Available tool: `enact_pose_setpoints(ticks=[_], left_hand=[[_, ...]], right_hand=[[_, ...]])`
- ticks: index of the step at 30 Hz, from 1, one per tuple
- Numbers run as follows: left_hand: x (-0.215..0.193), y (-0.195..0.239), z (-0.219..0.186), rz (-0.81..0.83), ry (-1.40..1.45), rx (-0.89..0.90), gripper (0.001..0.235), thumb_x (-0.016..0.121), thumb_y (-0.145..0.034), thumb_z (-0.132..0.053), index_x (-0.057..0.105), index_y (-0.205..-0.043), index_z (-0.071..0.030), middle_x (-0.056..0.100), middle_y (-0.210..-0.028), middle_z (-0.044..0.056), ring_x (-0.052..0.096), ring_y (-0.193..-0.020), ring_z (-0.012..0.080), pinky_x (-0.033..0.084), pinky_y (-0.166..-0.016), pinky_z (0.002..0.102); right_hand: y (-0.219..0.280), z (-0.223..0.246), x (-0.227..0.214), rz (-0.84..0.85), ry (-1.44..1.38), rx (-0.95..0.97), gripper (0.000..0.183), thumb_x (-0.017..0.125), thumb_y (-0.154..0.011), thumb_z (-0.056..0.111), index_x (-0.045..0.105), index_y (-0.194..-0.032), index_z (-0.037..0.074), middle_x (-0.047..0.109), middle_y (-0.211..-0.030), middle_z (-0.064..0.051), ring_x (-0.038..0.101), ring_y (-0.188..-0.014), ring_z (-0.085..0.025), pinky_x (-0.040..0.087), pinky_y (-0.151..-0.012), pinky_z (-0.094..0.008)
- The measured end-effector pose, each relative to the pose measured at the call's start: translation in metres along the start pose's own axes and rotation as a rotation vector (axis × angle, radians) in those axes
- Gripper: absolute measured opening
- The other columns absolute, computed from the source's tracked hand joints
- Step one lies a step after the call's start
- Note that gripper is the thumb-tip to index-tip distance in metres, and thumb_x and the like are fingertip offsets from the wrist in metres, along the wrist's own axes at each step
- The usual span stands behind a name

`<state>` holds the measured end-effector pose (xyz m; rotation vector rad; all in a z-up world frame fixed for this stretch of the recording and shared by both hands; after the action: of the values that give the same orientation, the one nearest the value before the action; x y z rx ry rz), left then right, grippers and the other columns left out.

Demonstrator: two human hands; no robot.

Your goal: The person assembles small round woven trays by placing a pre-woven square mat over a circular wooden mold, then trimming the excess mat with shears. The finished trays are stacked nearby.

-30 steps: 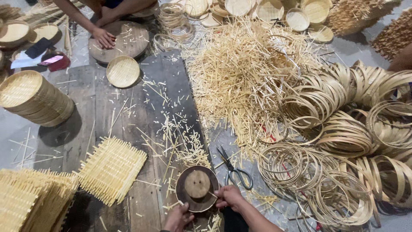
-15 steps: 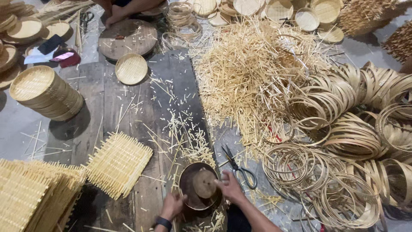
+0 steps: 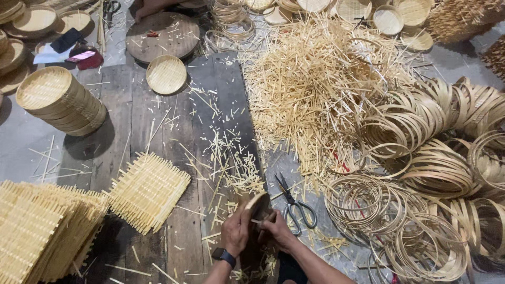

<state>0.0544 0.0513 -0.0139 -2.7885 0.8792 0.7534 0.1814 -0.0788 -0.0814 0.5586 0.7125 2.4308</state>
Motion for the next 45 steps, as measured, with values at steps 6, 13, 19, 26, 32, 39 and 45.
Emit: enact_pose_setpoints(ticks=[6,13,19,26,32,39,45], left_hand=[[-0.032,-0.007,0.123,-0.112,0.194,-0.71,0.077,0.044,-0.11,-0.059,0.075,-0.111,0.011,0.069,-0.077,0.011,0.067,-0.065,0.0206,0.058,-0.058,0.039],[-0.031,0.021,0.194,-0.046,0.574,-0.795,0.045,0.051,-0.095,-0.039,0.067,-0.118,-0.003,0.078,-0.095,0.012,0.076,-0.086,0.0253,0.061,-0.077,0.039],[-0.008,0.019,0.238,0.351,0.126,-0.649,0.028,0.065,-0.087,-0.02,0.074,-0.102,0.002,0.079,-0.086,0.018,0.077,-0.068,0.0297,0.062,-0.065,0.046],[-0.016,-0.064,0.253,0.314,-0.284,-0.43,0.031,0.064,-0.079,-0.028,0.076,-0.095,-0.004,0.075,-0.089,0.025,0.076,-0.086,0.0385,0.06,-0.079,0.047],[-0.06,-0.189,0.22,0.207,-0.32,-0.31,0.033,0.068,-0.079,-0.031,0.077,-0.097,-0.005,0.074,-0.096,0.024,0.073,-0.091,0.0384,0.057,-0.084,0.048],[-0.088,-0.245,0.108,0.022,0.71,-0.635,0.025,0.068,-0.102,-0.031,0.064,-0.099,-0.007,0.077,-0.087,0.011,0.069,-0.069,0.0219,0.061,-0.069,0.039],[0.01,-0.066,0.097,0.544,0.066,-0.632,0.031,0.058,-0.099,-0.043,0.071,-0.103,-0.015,0.074,-0.093,0.012,0.069,-0.08,0.0212,0.059,-0.072,0.038]], right_hand=[[0.018,-0.022,-0.019,0.347,-0.444,-0.031,0.06,0.07,-0.085,0.04,0.058,-0.127,-0.001,0.069,-0.109,-0.017,0.069,-0.096,-0.028,0.056,-0.081,-0.043],[0.03,-0.069,-0.04,0.292,-0.565,0.031,0.07,0.071,-0.08,0.044,0.056,-0.135,0.003,0.068,-0.126,-0.017,0.067,-0.116,-0.033,0.053,-0.104,-0.048],[0.033,-0.074,-0.042,0.311,-0.467,-0.049,0.078,0.072,-0.08,0.039,0.046,-0.146,0.007,0.065,-0.133,-0.012,0.062,-0.121,-0.029,0.048,-0.107,-0.047],[0.024,-0.097,-0.059,0.271,-0.474,0.039,0.072,0.069,-0.08,0.03,0.047,-0.144,0.006,0.065,-0.132,-0.013,0.063,-0.121,-0.031,0.048,-0.106,-0.049],[0.018,-0.104,-0.065,0.308,-0.52,0.077,0.067,0.065,-0.079,0.024,0.05,-0.141,0.001,0.066,-0.13,-0.018,0.063,-0.119,-0.036,0.048,-0.104,-0.051],[0.015,-0.113,-0.072,0.218,-0.483,0.138,0.067,0.063,-0.076,0.021,0.051,-0.139,0.004,0.066,-0.127,-0.017,0.064,-0.115,-0.035,0.049,-0.101,-0.051],[0.015,-0.114,-0.065,0.223,-0.551,0.17,0.065,0.064,-0.086,0.038,0.054,-0.137,0.0,0.066,-0.129,-0.021,0.063,-0.118,-0.037,0.048,-0.103,-0.052]])
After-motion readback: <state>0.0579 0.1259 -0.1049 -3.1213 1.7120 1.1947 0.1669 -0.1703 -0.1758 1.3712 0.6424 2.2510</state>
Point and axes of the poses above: each hand's wrist, its own y-axis away from the middle knuckle, its own x-axis out of the palm, z = x × y, the point moved 9 cm from there along -y, towards the middle knuckle
